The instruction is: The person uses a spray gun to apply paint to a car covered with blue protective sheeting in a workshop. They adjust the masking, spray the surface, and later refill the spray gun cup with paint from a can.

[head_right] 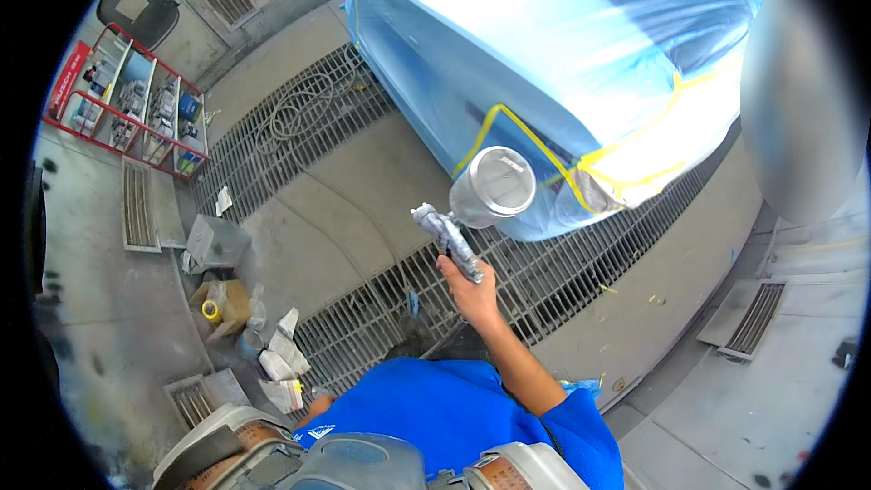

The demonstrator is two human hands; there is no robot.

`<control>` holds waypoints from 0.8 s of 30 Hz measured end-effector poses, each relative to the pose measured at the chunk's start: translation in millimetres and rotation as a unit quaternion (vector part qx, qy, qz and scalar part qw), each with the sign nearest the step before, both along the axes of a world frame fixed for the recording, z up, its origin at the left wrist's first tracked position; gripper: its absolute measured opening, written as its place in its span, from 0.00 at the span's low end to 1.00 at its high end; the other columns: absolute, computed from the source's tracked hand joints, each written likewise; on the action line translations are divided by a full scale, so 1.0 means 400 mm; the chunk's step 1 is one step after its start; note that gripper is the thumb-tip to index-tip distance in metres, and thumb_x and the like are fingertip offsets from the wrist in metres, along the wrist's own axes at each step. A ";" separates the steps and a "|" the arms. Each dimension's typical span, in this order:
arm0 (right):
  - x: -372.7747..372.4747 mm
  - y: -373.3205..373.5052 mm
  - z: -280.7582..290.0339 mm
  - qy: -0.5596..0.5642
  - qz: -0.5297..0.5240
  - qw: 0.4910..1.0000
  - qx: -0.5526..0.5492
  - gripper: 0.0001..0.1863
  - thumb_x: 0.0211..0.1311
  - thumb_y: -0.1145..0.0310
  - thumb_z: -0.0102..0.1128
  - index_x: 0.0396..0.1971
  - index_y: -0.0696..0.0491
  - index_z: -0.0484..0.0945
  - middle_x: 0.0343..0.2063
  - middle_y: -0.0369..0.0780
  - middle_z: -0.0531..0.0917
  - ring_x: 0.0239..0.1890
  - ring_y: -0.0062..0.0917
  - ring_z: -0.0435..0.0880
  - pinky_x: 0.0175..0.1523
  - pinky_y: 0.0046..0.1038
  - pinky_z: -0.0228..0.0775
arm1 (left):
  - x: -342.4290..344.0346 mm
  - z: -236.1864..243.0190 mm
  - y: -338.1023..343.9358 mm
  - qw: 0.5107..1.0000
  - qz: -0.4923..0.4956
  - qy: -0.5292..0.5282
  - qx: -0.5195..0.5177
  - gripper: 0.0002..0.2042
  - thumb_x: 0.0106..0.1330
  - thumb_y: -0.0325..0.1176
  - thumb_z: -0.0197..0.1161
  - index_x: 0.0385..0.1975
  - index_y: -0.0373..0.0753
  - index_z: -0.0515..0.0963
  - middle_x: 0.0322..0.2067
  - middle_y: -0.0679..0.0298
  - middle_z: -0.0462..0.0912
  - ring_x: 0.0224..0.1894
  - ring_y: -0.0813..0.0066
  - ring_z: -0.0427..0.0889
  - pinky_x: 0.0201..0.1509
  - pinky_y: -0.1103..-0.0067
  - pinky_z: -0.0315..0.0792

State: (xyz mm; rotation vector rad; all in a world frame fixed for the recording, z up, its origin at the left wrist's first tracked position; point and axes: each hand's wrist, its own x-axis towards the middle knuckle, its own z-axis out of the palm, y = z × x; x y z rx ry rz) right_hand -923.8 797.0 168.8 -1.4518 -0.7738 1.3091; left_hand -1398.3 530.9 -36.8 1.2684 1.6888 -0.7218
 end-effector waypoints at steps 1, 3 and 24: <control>-0.057 0.048 0.008 -0.006 0.008 1.000 0.016 0.08 0.64 0.67 0.63 0.32 0.57 0.81 0.17 0.26 0.73 0.18 0.08 0.67 0.22 0.17 0.56 | -0.066 -0.047 0.016 1.000 -0.002 -0.021 0.011 0.26 0.54 0.49 0.65 0.50 0.42 0.81 0.46 0.53 0.83 0.50 0.52 0.81 0.56 0.64 0.73; -0.143 0.154 0.001 -0.021 0.024 0.999 0.026 0.09 0.64 0.67 0.64 0.29 0.57 0.81 0.16 0.26 0.72 0.17 0.08 0.67 0.22 0.18 0.57 | -0.169 -0.120 0.053 0.997 -0.003 -0.066 0.029 0.26 0.53 0.50 0.65 0.49 0.39 0.81 0.46 0.52 0.83 0.50 0.51 0.81 0.56 0.64 0.73; -0.952 2.022 -0.039 -0.020 0.158 0.985 0.067 0.10 0.67 0.66 0.60 0.39 0.58 0.78 0.29 0.35 0.82 0.17 0.12 0.70 0.21 0.17 0.60 | -0.399 0.054 1.519 0.916 0.364 -0.008 0.168 0.18 0.65 0.42 0.59 0.48 0.35 0.77 0.45 0.45 0.81 0.51 0.46 0.78 0.53 0.62 0.72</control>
